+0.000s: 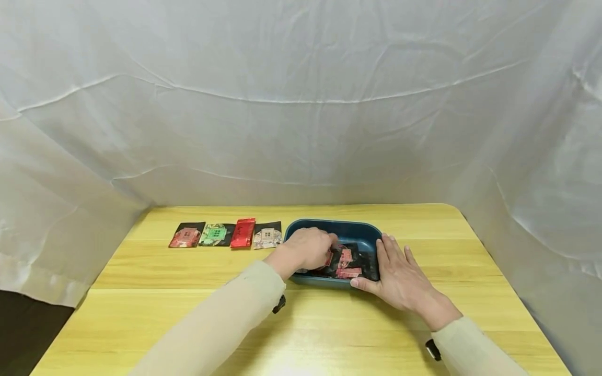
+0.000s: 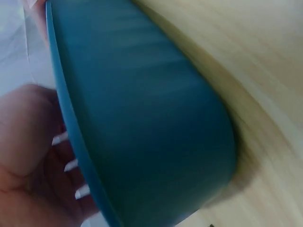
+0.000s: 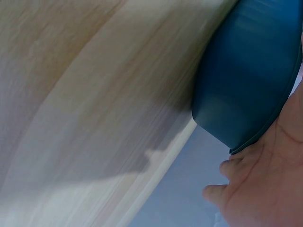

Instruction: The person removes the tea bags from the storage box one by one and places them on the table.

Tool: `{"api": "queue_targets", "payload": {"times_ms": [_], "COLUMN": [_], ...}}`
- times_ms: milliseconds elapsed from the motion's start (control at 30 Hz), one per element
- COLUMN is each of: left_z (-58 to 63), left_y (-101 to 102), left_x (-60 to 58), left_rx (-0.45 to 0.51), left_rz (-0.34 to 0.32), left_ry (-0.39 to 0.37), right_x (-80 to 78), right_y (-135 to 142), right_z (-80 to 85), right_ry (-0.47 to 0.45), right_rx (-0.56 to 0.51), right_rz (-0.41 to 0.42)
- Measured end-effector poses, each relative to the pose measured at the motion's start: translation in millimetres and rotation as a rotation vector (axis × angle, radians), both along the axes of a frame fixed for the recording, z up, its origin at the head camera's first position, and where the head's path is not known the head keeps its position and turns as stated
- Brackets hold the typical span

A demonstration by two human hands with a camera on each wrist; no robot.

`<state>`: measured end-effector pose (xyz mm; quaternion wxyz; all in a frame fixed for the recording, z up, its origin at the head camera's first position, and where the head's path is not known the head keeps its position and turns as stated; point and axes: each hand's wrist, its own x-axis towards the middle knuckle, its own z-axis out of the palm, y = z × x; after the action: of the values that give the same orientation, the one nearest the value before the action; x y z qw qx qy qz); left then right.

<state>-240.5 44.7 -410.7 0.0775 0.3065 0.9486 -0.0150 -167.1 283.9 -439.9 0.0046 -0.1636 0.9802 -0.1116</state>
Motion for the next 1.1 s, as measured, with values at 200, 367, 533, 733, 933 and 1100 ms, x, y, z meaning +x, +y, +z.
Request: {"api": "queue_targets", "payload": {"times_ms": [200,367,533,733,933,1100], "left_z": [2.1,-0.7,-5.5,-6.7,-6.0,-8.0], "left_y": [7,16,20,15,10,9], "left_x": [11.0,16.3,17.9,20.1,18.0,14.4], "left_rx": [-0.099,-0.219,-0.240,-0.125,-0.064,-0.083], "left_rz": [0.303,0.379,0.314,0.191,0.179,0.198], "left_ry": [0.004,-0.087,-0.064,-0.081,-0.093,-0.051], "right_x": [-0.4,0.1,0.5,0.4,0.4,0.6], "right_y": [-1,-1,-1,-2,-2,-3], "right_z": [0.3,-0.2,-0.4,-0.2,0.9,2.5], "right_ry": [-0.007,-0.010,-0.014,-0.006,-0.013,-0.022], "right_rx": [-0.002,-0.004,-0.010,-0.003,0.003,0.001], "right_rz": [-0.005,-0.006,-0.006,-0.010,-0.014,-0.019]}}
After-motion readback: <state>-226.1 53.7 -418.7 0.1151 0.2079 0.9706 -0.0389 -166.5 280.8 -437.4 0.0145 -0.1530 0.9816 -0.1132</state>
